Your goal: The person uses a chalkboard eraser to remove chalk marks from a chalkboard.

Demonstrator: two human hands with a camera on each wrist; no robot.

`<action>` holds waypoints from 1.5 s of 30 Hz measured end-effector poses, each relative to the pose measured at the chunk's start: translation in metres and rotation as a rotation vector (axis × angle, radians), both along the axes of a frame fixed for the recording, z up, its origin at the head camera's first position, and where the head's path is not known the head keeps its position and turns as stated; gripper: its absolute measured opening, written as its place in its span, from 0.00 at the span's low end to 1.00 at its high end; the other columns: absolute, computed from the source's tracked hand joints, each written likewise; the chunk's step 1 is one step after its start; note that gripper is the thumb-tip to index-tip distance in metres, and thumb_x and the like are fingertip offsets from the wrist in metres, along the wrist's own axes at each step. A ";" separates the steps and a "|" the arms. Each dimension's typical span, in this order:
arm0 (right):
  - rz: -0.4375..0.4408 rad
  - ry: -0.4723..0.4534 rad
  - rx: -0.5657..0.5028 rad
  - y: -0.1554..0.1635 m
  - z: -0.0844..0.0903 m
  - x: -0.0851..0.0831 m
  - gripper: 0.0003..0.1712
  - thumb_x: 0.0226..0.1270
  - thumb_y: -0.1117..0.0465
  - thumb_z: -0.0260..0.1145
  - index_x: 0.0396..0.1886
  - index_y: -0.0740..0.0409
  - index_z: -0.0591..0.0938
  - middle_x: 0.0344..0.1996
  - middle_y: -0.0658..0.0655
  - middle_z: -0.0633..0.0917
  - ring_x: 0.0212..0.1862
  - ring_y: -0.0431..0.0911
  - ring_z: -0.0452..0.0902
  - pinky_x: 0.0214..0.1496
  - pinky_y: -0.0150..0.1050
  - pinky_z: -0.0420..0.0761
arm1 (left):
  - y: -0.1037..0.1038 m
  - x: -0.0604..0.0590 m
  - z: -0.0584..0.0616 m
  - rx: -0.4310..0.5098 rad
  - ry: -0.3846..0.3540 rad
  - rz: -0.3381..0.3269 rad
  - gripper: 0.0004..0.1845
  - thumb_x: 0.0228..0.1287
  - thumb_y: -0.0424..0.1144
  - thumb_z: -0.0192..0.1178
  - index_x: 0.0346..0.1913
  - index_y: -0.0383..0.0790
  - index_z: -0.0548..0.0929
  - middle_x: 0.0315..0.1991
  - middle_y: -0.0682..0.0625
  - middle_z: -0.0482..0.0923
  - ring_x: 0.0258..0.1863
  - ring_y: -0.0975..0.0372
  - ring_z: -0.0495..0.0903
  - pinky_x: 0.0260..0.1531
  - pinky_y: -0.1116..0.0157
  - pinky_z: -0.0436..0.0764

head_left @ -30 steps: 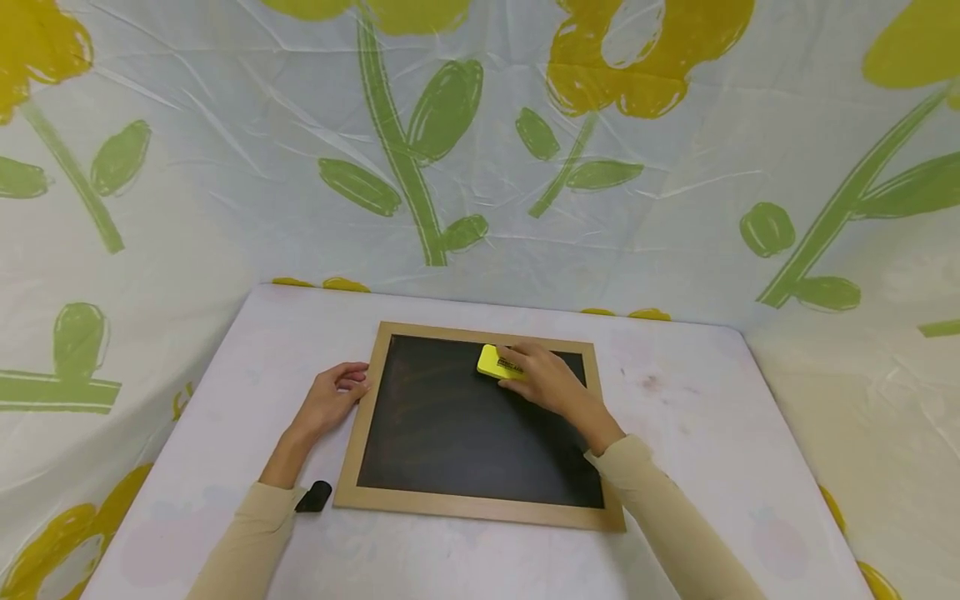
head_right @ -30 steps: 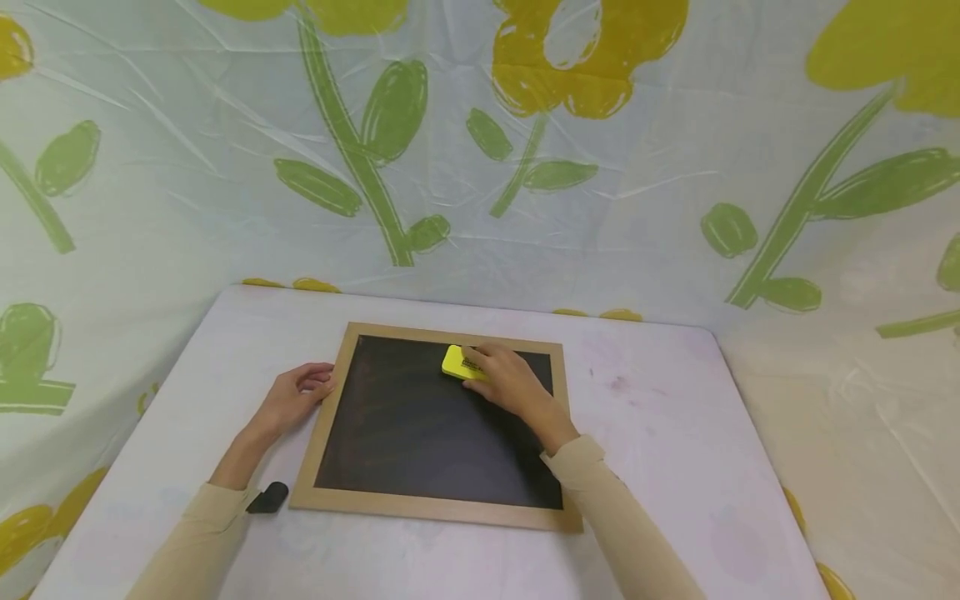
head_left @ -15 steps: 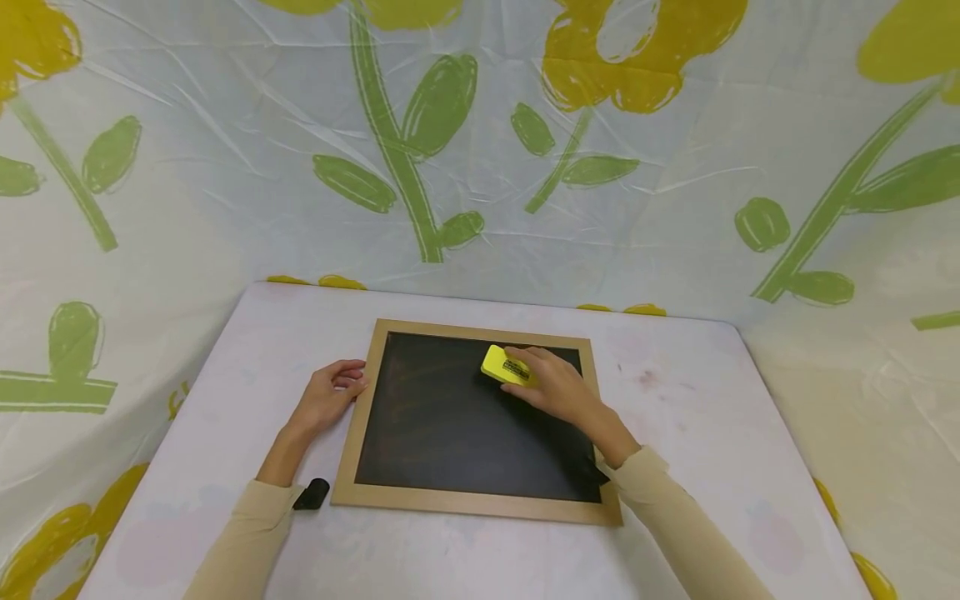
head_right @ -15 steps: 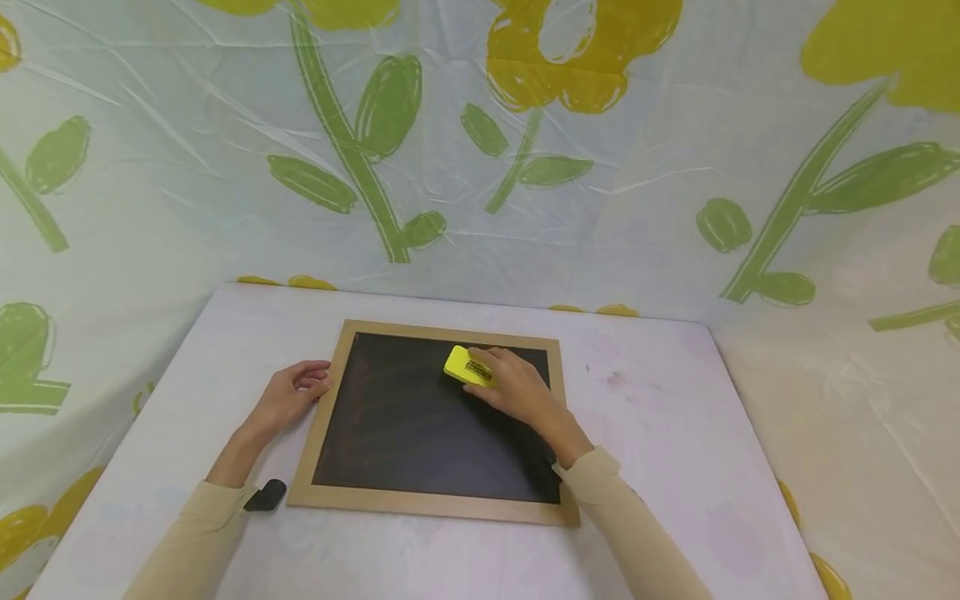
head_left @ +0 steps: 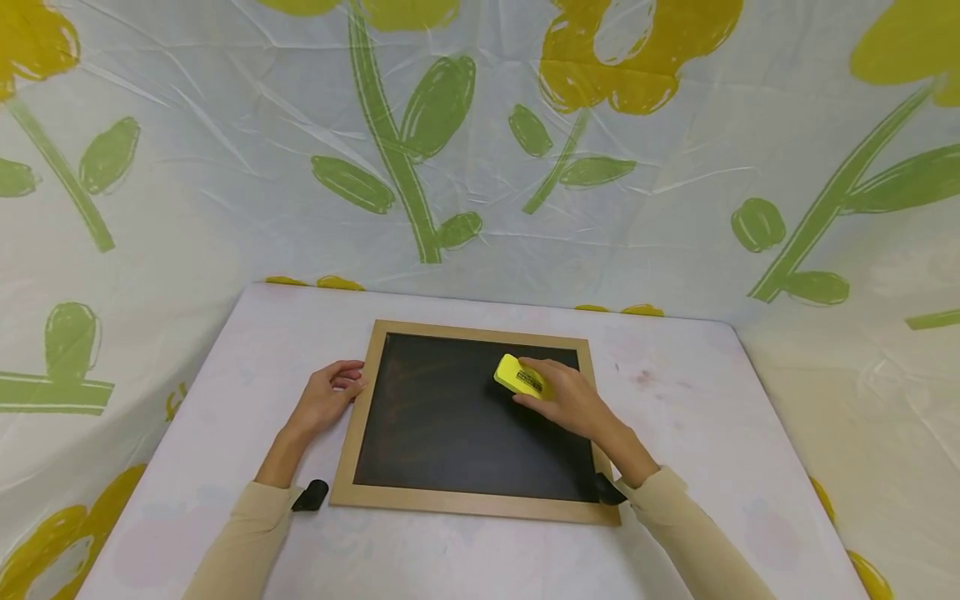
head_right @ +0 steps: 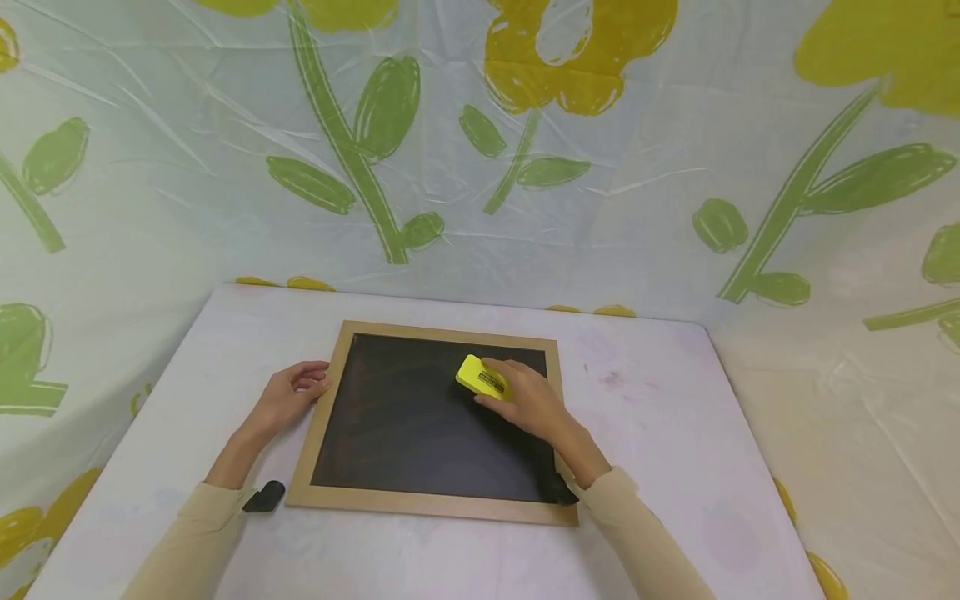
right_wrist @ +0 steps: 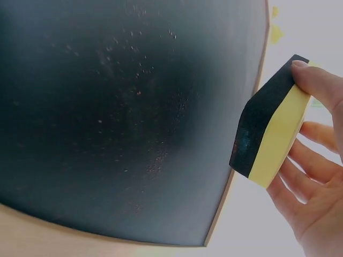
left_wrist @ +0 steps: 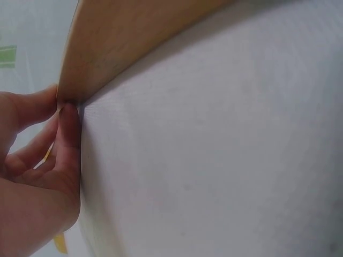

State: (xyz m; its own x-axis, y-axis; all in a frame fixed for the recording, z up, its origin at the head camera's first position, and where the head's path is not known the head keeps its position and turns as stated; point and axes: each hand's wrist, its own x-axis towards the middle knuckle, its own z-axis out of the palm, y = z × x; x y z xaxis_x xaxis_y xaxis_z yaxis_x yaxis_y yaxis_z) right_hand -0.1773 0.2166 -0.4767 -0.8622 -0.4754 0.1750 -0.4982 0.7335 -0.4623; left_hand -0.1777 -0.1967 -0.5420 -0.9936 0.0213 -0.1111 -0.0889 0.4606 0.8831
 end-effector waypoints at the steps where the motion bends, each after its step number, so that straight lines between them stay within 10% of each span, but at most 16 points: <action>1: -0.008 -0.008 -0.008 0.001 0.000 0.002 0.38 0.63 0.50 0.77 0.68 0.62 0.78 0.58 0.64 0.84 0.50 0.54 0.82 0.49 0.49 0.82 | 0.000 0.000 0.000 0.002 0.001 -0.002 0.22 0.74 0.37 0.62 0.66 0.31 0.76 0.51 0.37 0.80 0.48 0.50 0.80 0.39 0.74 0.77; 37: -0.231 -0.263 -0.337 0.056 0.008 0.046 0.36 0.68 0.51 0.73 0.72 0.56 0.75 0.62 0.61 0.82 0.59 0.57 0.80 0.59 0.55 0.80 | 0.000 0.002 -0.003 0.018 0.040 0.012 0.21 0.73 0.33 0.63 0.64 0.29 0.77 0.50 0.36 0.81 0.46 0.51 0.81 0.38 0.74 0.76; 45: -0.298 -0.299 -0.350 0.076 0.008 0.050 0.35 0.71 0.49 0.71 0.73 0.55 0.74 0.64 0.60 0.81 0.61 0.57 0.79 0.56 0.37 0.79 | 0.002 0.001 -0.003 0.024 0.023 0.020 0.20 0.73 0.33 0.63 0.64 0.30 0.78 0.50 0.37 0.81 0.46 0.52 0.81 0.38 0.74 0.76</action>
State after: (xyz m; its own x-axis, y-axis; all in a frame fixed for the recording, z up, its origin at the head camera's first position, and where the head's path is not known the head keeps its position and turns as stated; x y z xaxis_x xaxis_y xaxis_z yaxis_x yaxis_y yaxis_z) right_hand -0.1275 0.2928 -0.4688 -0.9871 -0.1603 0.0053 -0.1017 0.6000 -0.7935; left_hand -0.1763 -0.1950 -0.5449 -0.9962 0.0037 -0.0875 -0.0770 0.4376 0.8959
